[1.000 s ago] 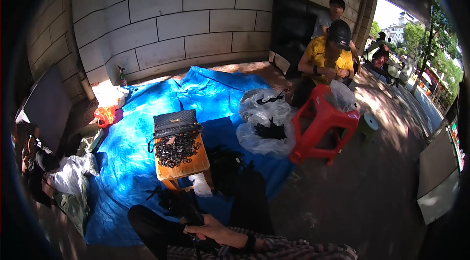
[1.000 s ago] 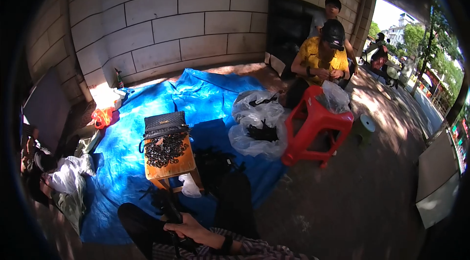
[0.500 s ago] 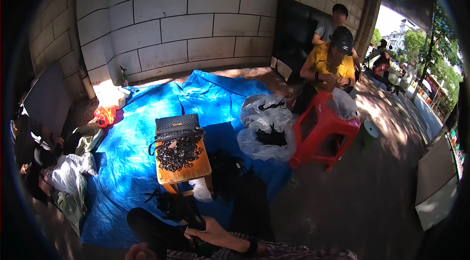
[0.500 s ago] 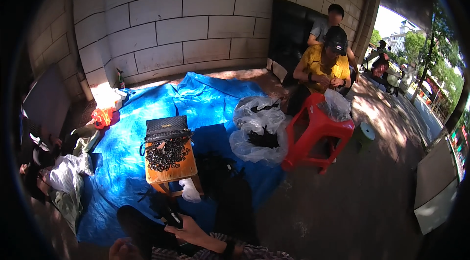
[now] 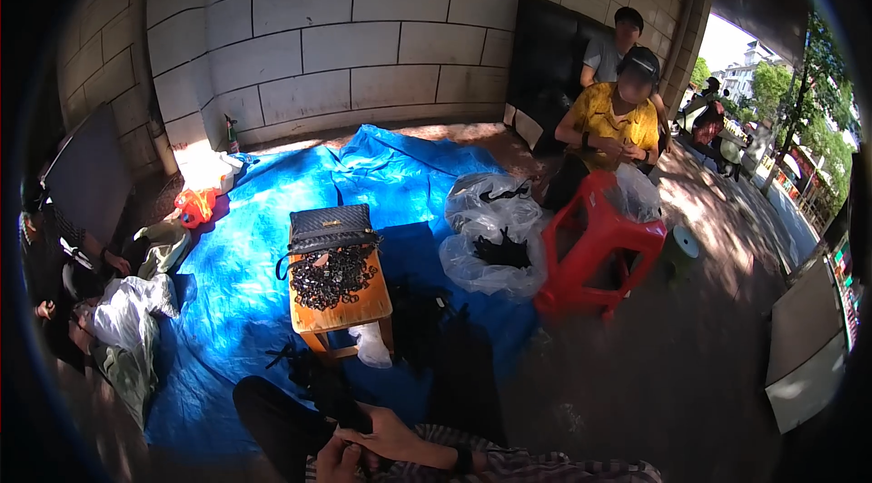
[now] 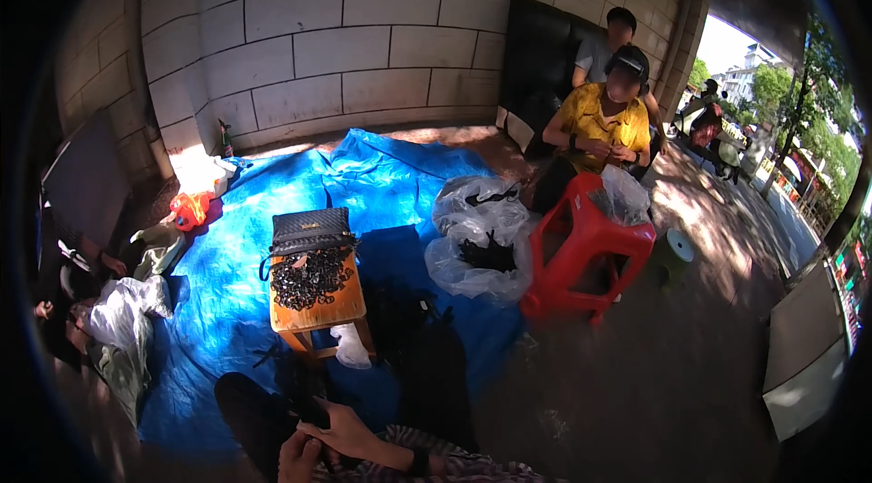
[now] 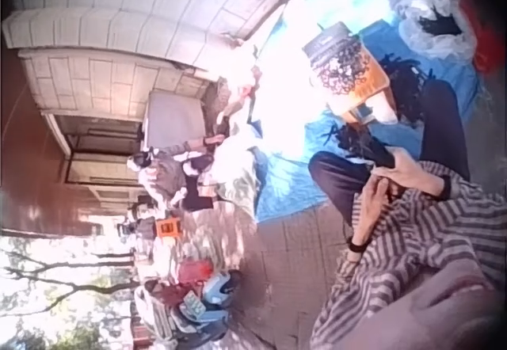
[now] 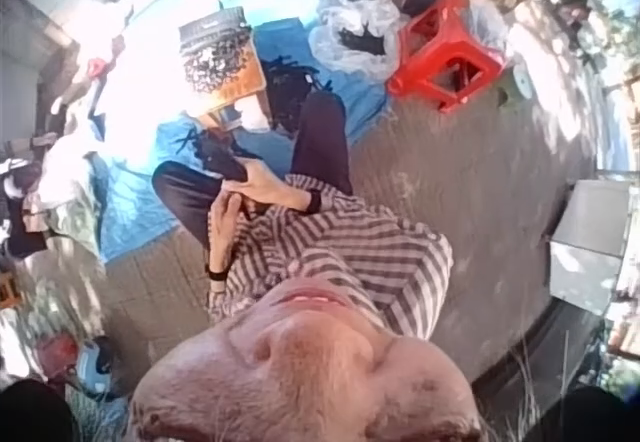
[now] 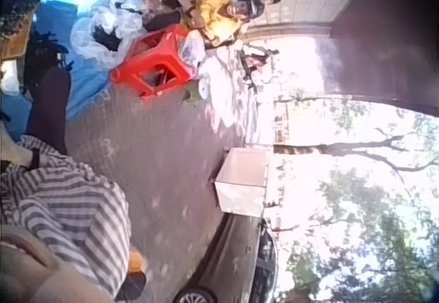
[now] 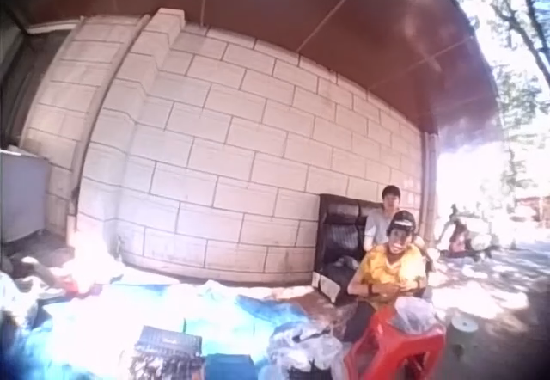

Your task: Manually attaching plastic buckles or adjustment clips to elastic shoe straps or uppers.

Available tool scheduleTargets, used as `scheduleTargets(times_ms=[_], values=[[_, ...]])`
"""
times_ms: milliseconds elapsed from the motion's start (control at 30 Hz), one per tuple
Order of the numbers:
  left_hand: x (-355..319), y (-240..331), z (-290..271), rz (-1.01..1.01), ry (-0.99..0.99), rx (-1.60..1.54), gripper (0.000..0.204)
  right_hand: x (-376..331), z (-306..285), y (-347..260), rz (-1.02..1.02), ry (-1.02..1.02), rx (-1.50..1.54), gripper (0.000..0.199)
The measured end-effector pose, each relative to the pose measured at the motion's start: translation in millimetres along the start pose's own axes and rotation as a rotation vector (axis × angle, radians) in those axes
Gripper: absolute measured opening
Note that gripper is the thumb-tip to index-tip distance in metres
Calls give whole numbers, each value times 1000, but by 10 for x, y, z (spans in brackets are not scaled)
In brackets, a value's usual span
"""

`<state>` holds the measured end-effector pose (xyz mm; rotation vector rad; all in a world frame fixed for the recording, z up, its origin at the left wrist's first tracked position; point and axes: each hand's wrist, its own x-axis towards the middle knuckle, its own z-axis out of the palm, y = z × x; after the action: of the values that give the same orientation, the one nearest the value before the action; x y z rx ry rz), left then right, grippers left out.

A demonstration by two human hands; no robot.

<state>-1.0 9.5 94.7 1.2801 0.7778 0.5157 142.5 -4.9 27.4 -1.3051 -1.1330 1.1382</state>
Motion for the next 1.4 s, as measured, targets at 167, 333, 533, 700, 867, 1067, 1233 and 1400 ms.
scheduleTargets(times_ms=[167,333,533,700,867,1067,1233,1400], values=[[33,-96,-35,-114,3,-80,16,-51,32,-52,33,45,123,41],[61,-36,-9,-110,59,-104,21,-1,23,-48,4,85,-15,38],[163,-449,-219,-152,40,-65,27,45,35,119,-28,184,60,33],[188,-677,-254,-142,67,-158,31,78,34,116,-22,155,91,30],[185,-659,-241,-111,78,-125,33,61,38,-44,147,116,371,28],[82,-257,-47,14,141,-42,25,10,15,-23,224,20,543,24],[83,-203,45,108,178,69,29,24,-98,-86,255,-47,472,33],[85,-297,123,120,231,118,33,-3,-146,-242,276,-27,367,34]])
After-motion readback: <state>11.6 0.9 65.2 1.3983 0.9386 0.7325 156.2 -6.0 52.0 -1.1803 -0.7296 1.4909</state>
